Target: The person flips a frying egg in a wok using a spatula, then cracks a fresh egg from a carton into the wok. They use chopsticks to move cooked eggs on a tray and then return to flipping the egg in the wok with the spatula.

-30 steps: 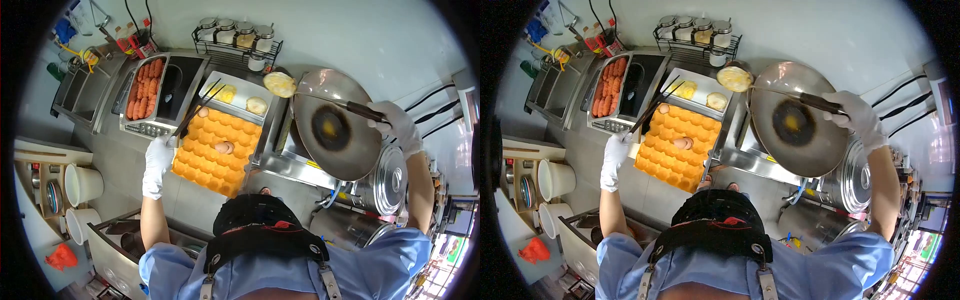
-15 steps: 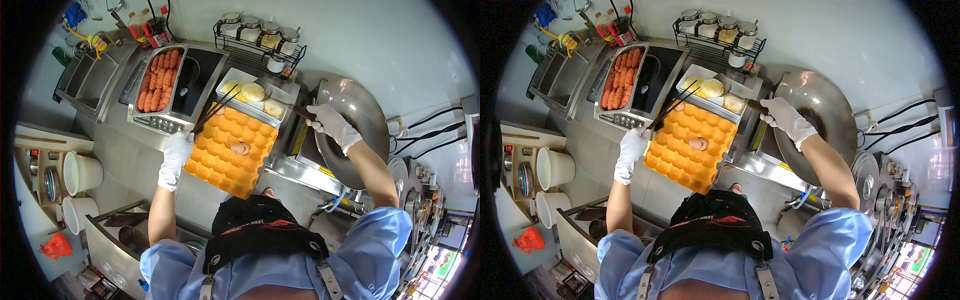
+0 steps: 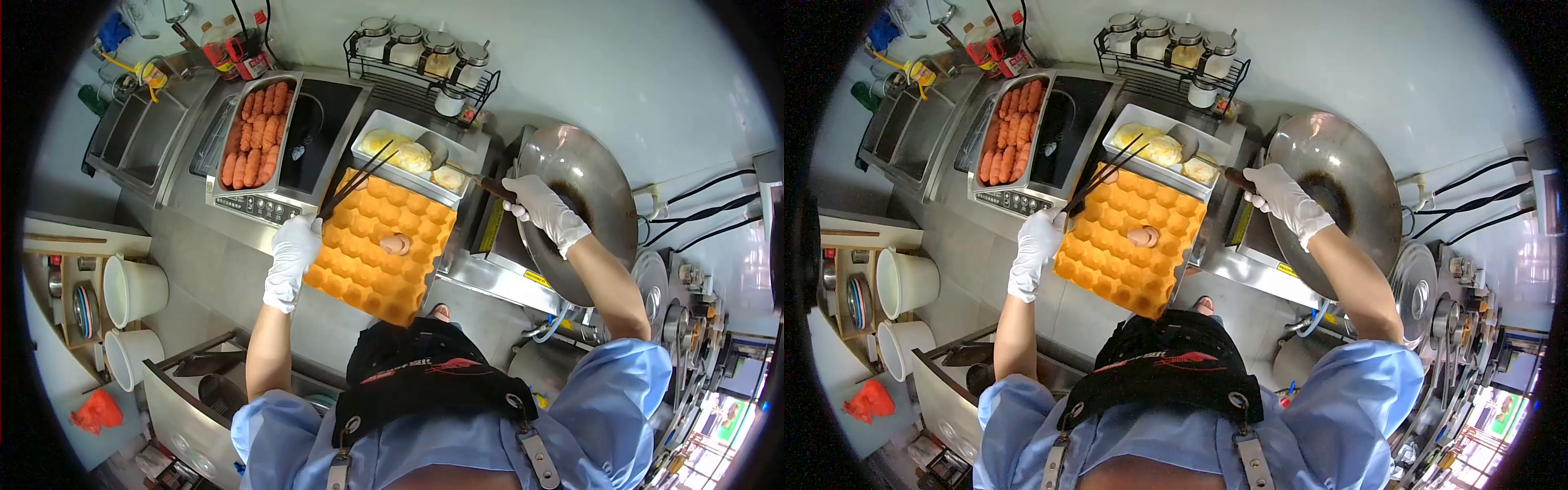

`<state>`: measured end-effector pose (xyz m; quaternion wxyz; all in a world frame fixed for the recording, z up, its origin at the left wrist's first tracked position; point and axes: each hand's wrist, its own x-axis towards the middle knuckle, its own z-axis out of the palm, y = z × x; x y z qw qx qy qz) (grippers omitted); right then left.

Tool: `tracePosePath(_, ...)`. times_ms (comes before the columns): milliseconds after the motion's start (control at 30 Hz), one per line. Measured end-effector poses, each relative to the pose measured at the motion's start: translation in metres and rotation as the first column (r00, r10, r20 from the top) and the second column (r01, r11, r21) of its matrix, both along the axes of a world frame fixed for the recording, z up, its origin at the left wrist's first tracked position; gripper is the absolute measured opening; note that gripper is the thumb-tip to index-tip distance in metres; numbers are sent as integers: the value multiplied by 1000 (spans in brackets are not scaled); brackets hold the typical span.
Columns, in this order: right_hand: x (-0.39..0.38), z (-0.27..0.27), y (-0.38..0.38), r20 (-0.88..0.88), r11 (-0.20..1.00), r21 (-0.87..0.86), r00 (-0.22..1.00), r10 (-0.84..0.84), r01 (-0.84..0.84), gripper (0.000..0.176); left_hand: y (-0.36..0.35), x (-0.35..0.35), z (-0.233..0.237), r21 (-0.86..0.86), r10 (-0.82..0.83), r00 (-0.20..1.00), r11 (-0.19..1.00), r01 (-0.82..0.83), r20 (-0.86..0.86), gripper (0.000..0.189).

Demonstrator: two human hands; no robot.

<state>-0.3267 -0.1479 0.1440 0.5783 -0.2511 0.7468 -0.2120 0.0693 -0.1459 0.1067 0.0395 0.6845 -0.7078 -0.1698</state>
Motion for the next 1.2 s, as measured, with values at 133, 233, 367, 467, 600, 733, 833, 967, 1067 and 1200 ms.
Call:
tracePosePath(133, -2, 3, 3, 11, 1000, -8, 1000, 9, -9, 20, -1, -1, -1, 13, -6, 1000, 1000, 6, 16, 26)
tracePosePath(233, -4, 1, 4, -7, 1000, -20, 1000, 19, -19, 23, -2, -1, -2, 11, -8, 1000, 1000, 8, 11, 26)
tracePosePath(367, -11, -5, 4, -78, 999, 4, 996, 52, -52, 31, -2, -4, -1, 12, -14, 1000, 1000, 14, 8, 26)
tracePosePath(467, -15, -11, 6, -143, 995, 0, 985, 99, -100, 34, -2, -7, 0, 12, -12, 1000, 1000, 12, 13, 26)
tracePosePath(600, -12, -12, 13, -197, 991, -32, 973, 122, -131, 37, -2, -8, 0, 12, -16, 1000, 1000, 16, 4, 26)
tracePosePath(733, -7, -21, 27, -690, 827, -182, 669, 278, -532, 39, -1, -8, 6, -19, -32, 999, 999, 31, -20, 25)
tracePosePath(833, 1, -13, 42, -830, 780, -230, 536, 155, -582, 35, 2, -9, 16, -45, -23, 999, 999, 22, -27, 25)
tracePosePath(967, -15, 9, 61, -733, 772, -318, 660, 168, -550, 34, 5, -4, 19, -97, -25, 997, 995, 18, -68, 26)
tracePosePath(1067, -25, 46, 95, -143, 940, -331, 989, 37, -83, 33, 9, -1, 19, -104, -19, 985, 995, 2, -169, 26)
tracePosePath(1200, -55, 72, 161, 88, 912, -348, 976, -198, 216, 28, 16, 6, 3, -67, 25, 929, 996, -53, -370, 27)
